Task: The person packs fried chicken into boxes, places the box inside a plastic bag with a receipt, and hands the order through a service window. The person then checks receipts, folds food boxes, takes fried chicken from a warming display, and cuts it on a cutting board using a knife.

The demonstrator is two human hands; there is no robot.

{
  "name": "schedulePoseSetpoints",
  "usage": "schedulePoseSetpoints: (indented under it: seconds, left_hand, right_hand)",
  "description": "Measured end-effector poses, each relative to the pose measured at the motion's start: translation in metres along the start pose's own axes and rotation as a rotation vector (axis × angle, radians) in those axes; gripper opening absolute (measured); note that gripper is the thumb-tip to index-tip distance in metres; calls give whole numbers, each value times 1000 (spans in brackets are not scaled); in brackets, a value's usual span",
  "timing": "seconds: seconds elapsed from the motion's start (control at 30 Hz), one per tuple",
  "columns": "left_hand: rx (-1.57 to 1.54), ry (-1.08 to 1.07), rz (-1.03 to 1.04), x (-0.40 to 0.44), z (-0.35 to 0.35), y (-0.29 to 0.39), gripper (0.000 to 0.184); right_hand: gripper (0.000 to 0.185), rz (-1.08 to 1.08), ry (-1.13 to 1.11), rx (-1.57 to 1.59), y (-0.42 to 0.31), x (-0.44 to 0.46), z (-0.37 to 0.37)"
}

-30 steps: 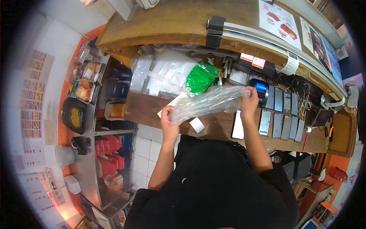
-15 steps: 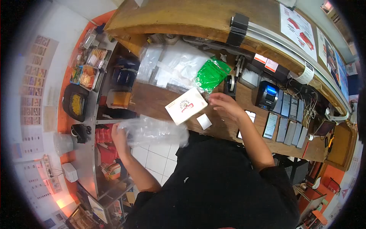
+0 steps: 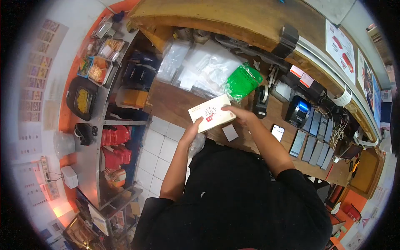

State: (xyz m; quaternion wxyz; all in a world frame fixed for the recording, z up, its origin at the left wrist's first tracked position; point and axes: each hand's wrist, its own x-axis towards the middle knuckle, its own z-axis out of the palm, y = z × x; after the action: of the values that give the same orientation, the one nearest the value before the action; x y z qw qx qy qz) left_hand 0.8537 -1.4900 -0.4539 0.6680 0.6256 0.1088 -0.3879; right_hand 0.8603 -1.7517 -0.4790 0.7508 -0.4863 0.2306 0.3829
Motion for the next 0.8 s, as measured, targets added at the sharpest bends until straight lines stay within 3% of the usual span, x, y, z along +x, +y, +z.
schedulePoseSetpoints:
  seconds: [0.07,0.1,0.13,0.2,0.23,0.37,0.47,0.6,0.73,0.77,0.8]
  left_hand:
    - [21,20,15,-7,-3,17,63]
    - [45,42,25,-10,-6,26,61]
    - [46,41,25,-16,-6,38,61]
    - [181,50,81,-22,-8,61,62]
    - [183,45,80,-20,-13,64,62]
    - [241,-37,65,-14,-17,81,63]
    - [255,-70,59,-10,-19,79,62]
    - [281,-136,70,-2,-29,67,61]
    - [487,-188,94,-20,-16,107,62]
    - [582,-204,123,-19,-14,116,62]
    - [677,-219,151,-21,-11,125,62]
  right_hand:
    - [67,-55,-49,94,10,1,6]
    - [78,-126,-40,105,1,-14,21]
    - [78,-128,-39,106,-8,-32,38]
    - [97,-434,140,64,-23,-57,63]
    - [112,-364,163,112,-31,-63,66]
    - [115,-375,411,273,-54,-105,110]
    - [119,-416,328,351,-32,-87,90]
    - [118,-485,198,233,19,-64,46]
    - [114,-134,97,329,37,-67,25]
    - [112,-187,92,401,54,-58,7]
    - [79,-164,197,416,39,-76,24]
